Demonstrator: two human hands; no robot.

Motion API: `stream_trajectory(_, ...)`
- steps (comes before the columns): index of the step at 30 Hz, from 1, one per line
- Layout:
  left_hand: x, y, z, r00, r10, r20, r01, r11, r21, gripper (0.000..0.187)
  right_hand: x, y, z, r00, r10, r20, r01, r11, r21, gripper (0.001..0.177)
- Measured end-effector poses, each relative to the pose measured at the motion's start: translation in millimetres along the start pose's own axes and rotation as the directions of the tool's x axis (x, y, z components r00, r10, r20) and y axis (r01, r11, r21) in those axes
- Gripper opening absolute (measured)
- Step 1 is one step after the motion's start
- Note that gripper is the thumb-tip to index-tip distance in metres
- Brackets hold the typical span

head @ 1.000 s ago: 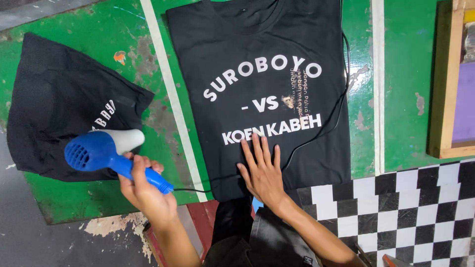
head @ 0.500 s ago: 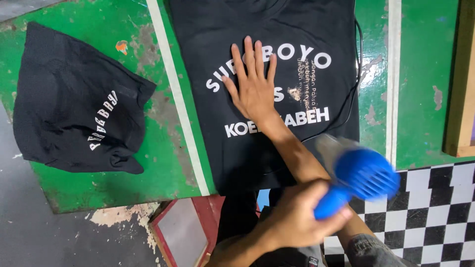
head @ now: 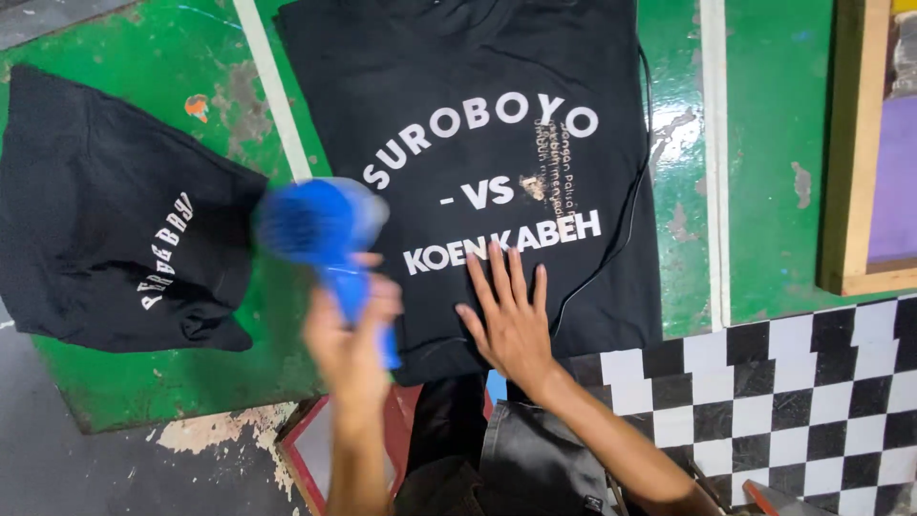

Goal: The person uses a blue hair dryer to heat a design on a black t-shirt laid on a green table. After drying, they place a wooden screen printing frame over the design and use a squeegee to press ink onto the fabric.

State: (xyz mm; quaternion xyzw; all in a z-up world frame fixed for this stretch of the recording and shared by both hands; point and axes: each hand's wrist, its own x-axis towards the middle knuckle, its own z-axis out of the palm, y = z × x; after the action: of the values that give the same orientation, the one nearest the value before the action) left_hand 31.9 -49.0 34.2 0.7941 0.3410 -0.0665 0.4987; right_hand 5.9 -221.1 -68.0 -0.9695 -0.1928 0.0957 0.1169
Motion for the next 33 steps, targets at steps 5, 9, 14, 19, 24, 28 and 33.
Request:
stream_trajectory(5, 26.8, -10.4, -37.5, 0.853, -0.199, -0.482, -0.176, 0.761, -0.624, 0.016, -23.2, 0.3, -3.3, 0.999, 0.02, 0.036, -0.019, 0.999, -0.038, 0.071)
stream_trajectory(9, 11.7, -13.2, -13.3, 0.839, -0.184, -0.511, -0.193, 0.779, -0.597, 0.024, 3.9, 5.0, 1.2, 0.999, 0.037, -0.016, -0.038, 0.999, -0.016, 0.07)
stream_trajectory(14, -35.8, -9.1, 46.5, 0.995, -0.095, -0.025, 0.07, 0.871, -0.486, 0.033, 73.8, 16.4, 6.5, 0.996, 0.064, -0.057, -0.068, 0.996, -0.059, 0.073)
stream_trajectory(19, -84.6, 52.7, 82.3, 0.791, 0.044, 0.61, 0.064, 0.986, -0.154, 0.025, 150.4, 26.0, 9.9, 0.991, 0.116, -0.062, -0.118, 0.993, -0.022, 0.075)
stream_trajectory(24, -94.2, 85.9, 100.2, 0.479, 0.266, 0.836, -0.161, 0.964, -0.214, 0.028, 180.4, 33.1, -1.3, 0.993, 0.091, -0.072, -0.096, 0.993, -0.071, 0.071)
stream_trajectory(28, -79.4, 69.5, 92.0, 0.503, 0.129, 0.855, 0.054, 0.982, -0.18, 0.031, 149.4, 38.6, -1.7, 0.992, 0.101, -0.075, -0.097, 0.994, 0.047, 0.068)
stream_trajectory(33, -23.0, 9.7, 42.9, 0.834, 0.017, 0.552, 0.124, 0.968, -0.218, 0.024, 69.6, 44.7, 11.8, 0.981, 0.173, 0.084, -0.167, 0.983, -0.077, 0.085)
